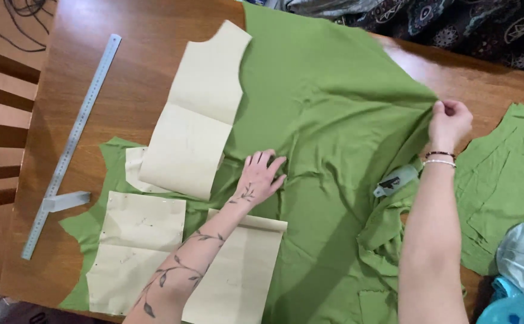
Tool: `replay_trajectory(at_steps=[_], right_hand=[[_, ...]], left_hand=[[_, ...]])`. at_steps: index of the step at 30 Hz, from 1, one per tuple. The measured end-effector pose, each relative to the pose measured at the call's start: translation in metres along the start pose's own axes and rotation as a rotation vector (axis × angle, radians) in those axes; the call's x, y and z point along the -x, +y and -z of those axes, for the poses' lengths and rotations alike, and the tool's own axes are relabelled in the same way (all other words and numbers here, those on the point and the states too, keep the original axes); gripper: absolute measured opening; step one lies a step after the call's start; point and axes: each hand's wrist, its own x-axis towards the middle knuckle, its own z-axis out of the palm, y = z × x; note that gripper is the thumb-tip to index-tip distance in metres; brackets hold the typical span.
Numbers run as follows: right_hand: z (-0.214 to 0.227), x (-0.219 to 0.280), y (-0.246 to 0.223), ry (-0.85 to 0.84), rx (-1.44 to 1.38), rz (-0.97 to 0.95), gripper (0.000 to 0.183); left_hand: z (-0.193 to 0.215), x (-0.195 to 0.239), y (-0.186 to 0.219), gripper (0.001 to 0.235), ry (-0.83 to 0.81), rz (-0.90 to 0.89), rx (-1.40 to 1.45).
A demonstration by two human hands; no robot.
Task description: The person pins several beige paper pattern pieces onto a green fabric laid on a wooden table. They smooth the fabric, position the patterns, and insert pins to secure them in place.
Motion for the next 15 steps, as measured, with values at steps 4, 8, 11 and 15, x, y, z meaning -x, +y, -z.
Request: replay_trajectory(at_steps=[4, 8, 11, 15], right_hand=[[0.017, 0.028, -0.006, 0.063, 0.431, -0.052, 0.005], [0.018, 0.052, -0.022, 0.291, 0.284, 0.136, 0.007], [0.005, 0.047, -0.023, 0.512, 0.020, 0.112, 0.014], [-0.005, 0.037, 0.002, 0.649, -0.119, 0.053, 0.006]], left_hand=[[0.002, 0.012, 0.005, 0.033, -0.007, -0.043, 0.069], [0.002, 0.019, 0.003, 0.032, -0.103, -0.003, 0.214], [0.011, 0.026, 0.005, 0.027, -0.376, -0.012, 0.272], [0.036, 0.015, 0.015, 0.033, -0.696, 0.007, 0.402]])
